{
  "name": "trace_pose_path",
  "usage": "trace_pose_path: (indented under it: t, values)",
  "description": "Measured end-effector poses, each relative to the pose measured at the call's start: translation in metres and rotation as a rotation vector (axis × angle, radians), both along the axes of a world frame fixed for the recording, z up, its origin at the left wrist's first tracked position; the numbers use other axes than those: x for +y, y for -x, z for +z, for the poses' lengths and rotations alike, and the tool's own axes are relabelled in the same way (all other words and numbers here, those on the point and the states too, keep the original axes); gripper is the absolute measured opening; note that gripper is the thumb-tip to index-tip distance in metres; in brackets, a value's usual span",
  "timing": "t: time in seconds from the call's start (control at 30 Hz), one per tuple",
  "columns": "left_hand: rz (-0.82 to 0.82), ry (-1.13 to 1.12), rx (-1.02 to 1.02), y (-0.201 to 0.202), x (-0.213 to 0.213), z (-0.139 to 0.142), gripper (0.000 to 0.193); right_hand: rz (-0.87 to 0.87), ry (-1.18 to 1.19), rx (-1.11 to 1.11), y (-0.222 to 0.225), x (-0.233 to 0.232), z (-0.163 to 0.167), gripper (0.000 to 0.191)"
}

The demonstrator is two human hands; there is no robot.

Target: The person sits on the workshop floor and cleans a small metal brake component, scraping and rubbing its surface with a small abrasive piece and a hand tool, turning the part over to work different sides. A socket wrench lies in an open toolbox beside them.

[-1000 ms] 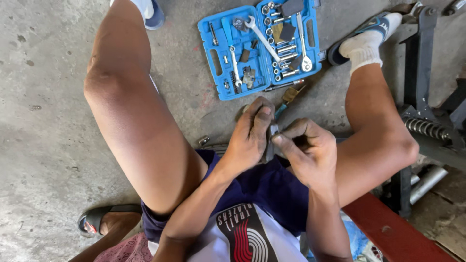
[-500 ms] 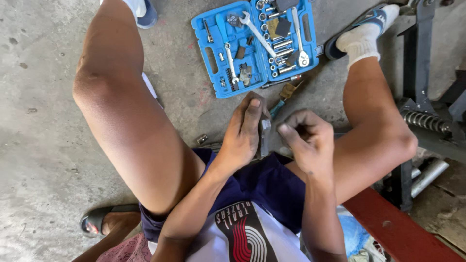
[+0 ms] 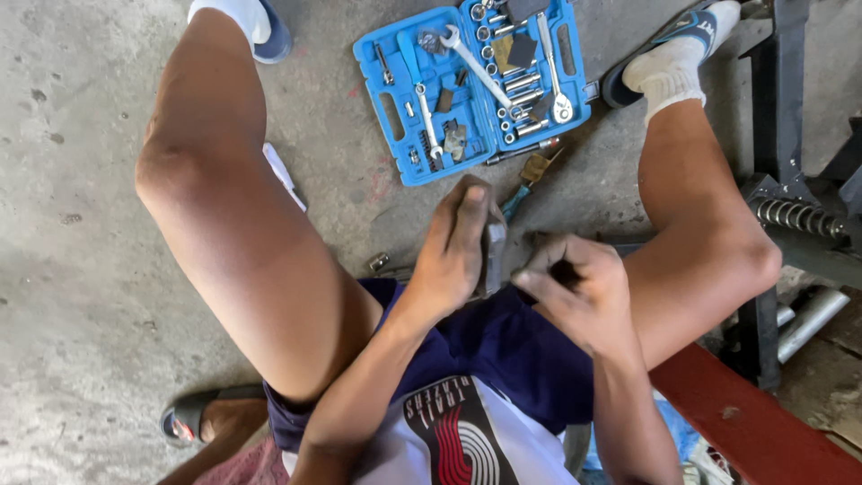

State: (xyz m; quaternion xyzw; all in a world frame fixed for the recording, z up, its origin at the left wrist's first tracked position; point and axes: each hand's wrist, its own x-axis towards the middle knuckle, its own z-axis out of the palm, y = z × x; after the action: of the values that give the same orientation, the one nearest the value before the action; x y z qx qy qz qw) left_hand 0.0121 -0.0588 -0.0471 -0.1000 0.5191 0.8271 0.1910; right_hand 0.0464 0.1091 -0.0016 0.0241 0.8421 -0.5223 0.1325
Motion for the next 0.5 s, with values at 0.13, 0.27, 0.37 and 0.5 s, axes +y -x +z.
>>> trace_pose_path:
  t: [0.13, 0.27, 0.37, 0.5]
  values:
    - [-0.023, 0.129, 0.120, -0.005, -0.009, 0.008, 0.030, 0.038, 0.106, -0.083, -0.009, -0.005, -0.013, 0.019]
    - [0.005, 0.120, 0.153, -0.009, -0.022, 0.011, 0.037, -0.283, 0.277, -0.357, -0.008, -0.007, -0.022, 0.020]
    - [0.083, 0.224, 0.174, -0.009, -0.017, 0.010, 0.037, -0.173, 0.524, -0.182, -0.021, -0.007, -0.013, 0.017]
    - [0.012, 0.133, 0.133, -0.003, -0.014, 0.005, 0.035, -0.081, 0.240, -0.179, -0.029, -0.017, -0.019, 0.019]
